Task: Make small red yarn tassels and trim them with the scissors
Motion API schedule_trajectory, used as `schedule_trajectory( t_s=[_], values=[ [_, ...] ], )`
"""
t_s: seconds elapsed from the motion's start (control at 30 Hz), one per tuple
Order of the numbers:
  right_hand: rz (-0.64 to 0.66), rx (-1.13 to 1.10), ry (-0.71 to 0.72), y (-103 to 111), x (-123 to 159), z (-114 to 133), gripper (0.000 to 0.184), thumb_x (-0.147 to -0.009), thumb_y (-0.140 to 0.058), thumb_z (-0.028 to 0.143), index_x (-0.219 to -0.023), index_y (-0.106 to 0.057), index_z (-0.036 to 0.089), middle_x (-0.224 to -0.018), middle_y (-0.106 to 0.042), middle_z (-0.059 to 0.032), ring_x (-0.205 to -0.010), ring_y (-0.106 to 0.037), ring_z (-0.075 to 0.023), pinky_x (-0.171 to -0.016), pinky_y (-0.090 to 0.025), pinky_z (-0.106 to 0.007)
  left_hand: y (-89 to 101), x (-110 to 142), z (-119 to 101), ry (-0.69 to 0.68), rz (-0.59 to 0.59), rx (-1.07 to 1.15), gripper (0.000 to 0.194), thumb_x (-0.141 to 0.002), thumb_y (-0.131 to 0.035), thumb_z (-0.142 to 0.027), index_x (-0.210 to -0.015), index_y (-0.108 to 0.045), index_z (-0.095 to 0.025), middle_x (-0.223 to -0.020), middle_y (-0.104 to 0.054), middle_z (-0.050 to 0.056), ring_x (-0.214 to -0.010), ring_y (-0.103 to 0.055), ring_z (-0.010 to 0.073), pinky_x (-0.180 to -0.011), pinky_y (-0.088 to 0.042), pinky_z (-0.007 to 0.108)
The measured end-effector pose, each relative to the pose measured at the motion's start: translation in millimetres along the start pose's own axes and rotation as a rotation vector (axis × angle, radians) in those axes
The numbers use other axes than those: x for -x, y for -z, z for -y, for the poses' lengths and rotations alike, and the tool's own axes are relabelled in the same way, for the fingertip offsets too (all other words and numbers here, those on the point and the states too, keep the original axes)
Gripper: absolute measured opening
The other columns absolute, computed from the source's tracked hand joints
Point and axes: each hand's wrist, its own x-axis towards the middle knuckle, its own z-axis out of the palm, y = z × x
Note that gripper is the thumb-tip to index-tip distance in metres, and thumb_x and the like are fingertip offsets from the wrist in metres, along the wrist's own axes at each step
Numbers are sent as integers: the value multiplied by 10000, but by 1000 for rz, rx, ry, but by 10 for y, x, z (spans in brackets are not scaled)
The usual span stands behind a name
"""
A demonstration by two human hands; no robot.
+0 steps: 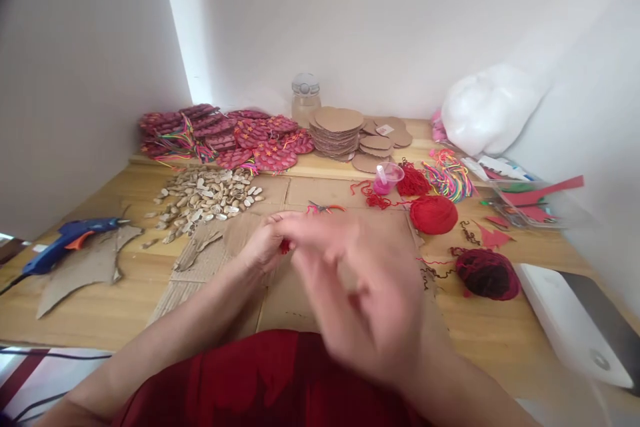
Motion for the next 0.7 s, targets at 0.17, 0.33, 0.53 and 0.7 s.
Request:
schedule_trajectory(
  t_s=[0.17, 0.33, 0.53, 0.7],
  values=[
    [160, -3, -109, -130, -716, -621, 396, -843, -676, 309, -1226, -578, 286, -1323, -586, -86, -1122, -624, -223, -742, -580, -329, 0, -4, 15, 46, 64, -5, 281, -697, -767, -373, -805, -756, -114, -752, -727, 101, -638, -623, 123, -419, -304, 165],
    [313, -79, -287, -89, -735, -972, 478, -812, -717, 367, -1233, -538, 226, -1052, -683, -79, -788, -671, -153, -600, -535, -267, -10, -20, 10, 88, 59, -27, 270, -691, -768, -385, -764, -749, -126, -636, -684, 55, -443, -480, 59, -396, -253, 185],
    [353, 17, -291, 1, -762, -973, 266, -807, -711, 394, -968, -667, 186, -777, -680, -26, -635, -584, -118, -512, -454, -220, 5, -50, 44, 97, 28, 31, 263, -671, -785, -356, -774, -764, -115, -694, -690, 86, -605, -585, 106, -431, -289, 169],
    [370, -18, -356, 34, -774, -1000, 277, -790, -709, 448, -772, -654, 177, -532, -492, 59, -440, -384, -63, -390, -293, -187, 13, -50, 57, 124, 46, 35, 273, -700, -770, -362, -777, -755, -100, -728, -690, 91, -657, -605, 111, -446, -316, 161]
  ],
)
